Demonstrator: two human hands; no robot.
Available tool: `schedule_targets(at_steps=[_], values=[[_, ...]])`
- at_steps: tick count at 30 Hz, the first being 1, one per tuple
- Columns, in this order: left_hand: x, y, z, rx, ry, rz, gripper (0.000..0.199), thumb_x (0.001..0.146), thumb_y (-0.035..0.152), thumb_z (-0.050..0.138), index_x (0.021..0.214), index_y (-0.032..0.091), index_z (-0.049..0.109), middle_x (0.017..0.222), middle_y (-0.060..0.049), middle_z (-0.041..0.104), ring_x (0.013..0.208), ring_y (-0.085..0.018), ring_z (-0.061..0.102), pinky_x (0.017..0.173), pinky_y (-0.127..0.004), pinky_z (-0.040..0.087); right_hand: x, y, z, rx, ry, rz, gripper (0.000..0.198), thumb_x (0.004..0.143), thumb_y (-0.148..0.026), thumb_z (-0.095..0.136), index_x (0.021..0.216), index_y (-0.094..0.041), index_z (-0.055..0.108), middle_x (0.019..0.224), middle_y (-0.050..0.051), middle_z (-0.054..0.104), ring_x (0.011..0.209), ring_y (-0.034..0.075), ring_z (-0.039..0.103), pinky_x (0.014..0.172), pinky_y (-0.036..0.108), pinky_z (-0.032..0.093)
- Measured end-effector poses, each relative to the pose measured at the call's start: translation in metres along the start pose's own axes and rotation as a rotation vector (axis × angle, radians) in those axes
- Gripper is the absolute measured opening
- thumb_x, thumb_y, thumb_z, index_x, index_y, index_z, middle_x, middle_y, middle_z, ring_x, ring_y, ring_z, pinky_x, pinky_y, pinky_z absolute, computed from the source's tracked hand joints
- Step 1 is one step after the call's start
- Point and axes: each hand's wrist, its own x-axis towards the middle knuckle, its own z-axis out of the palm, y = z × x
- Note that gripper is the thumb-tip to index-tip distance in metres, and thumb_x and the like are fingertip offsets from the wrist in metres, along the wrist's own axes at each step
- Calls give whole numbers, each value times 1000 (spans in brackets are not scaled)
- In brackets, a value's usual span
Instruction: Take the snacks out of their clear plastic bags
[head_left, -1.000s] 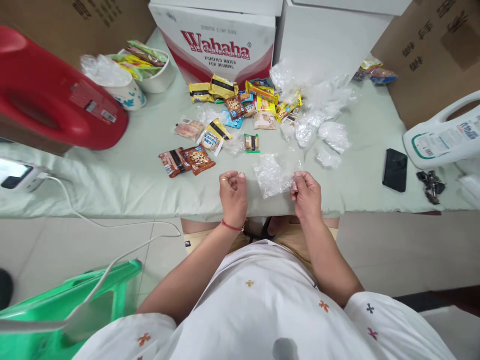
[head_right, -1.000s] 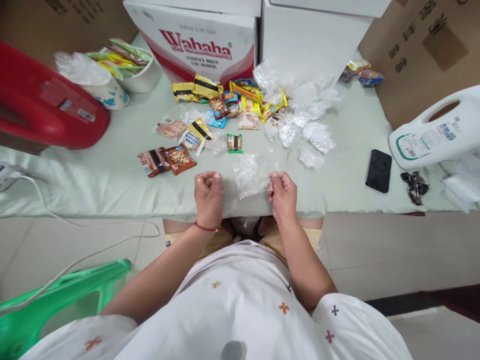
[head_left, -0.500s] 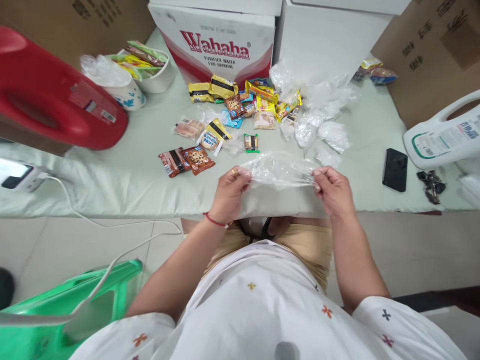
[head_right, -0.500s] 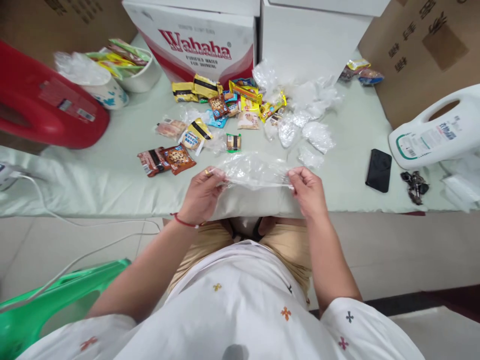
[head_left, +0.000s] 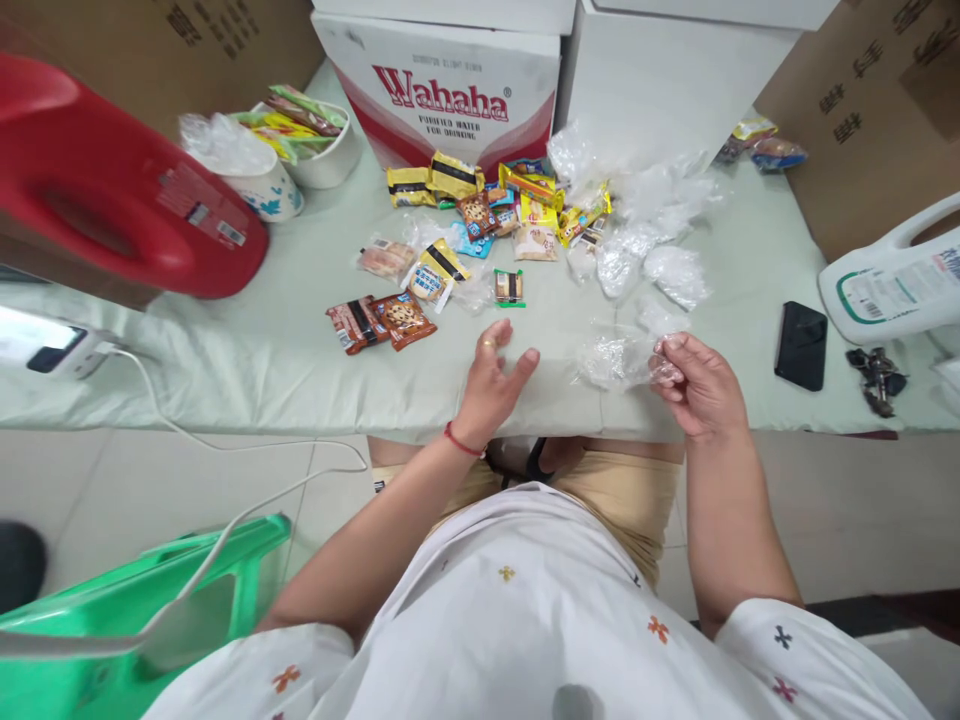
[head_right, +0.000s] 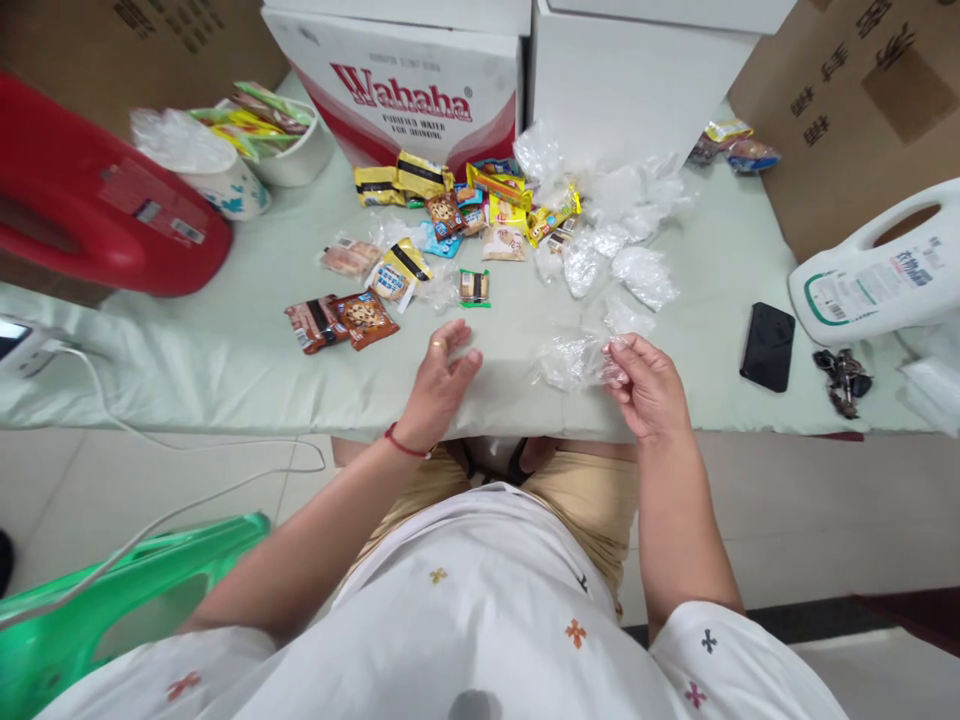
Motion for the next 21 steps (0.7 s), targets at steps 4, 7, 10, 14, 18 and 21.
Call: schedule_targets(at_steps=[4,7,10,14,18,21], values=[[27,-1,28,29,-112,84,69,89,58,74,144,24,52,153,-16,55,147,-29,48,122,-47,36,-4,-12,4,-14,-128,31,39,66,-48,93,75,-21,66,55,-7,32,48,7,27,36,17,12],[34,2,46,18,-285,17,65,82,54,81,134,21,61,136,-15,68,133,-29,61,114,-45,45,-7,-23,3,-17,-145,18,41,63,-51,92,70,-23,63,52,-7,29,47,8,24,35,17,10],[28,4,52,-37,-471,9,36,81,52,79,96,20,73,100,-7,77,101,-22,71,98,-36,53,-5,-30,-10,-33,-191,36,41,62,-53,92,69,-24,63,49,-8,26,46,8,22,36,18,11],[19,10,42,-220,-286,-69,33,85,49,74,74,21,62,63,4,58,60,-11,58,64,-24,50,14,-42,-36,-138,-188,19,40,60,-48,95,71,-23,65,57,-4,47,46,6,27,38,19,12],[11,21,34,-259,-112,-186,31,88,45,74,75,23,57,50,10,39,41,-8,37,46,-22,38,37,-41,-41,-86,34,-151,36,63,-39,95,84,-26,70,69,-4,56,58,9,48,46,20,39],[7,22,38,-240,69,-164,39,94,48,67,70,23,49,53,8,39,41,-8,35,43,-23,34,31,-17,-18,-21,185,-201,40,67,-52,92,87,-25,69,77,-2,59,70,11,57,54,19,49]])
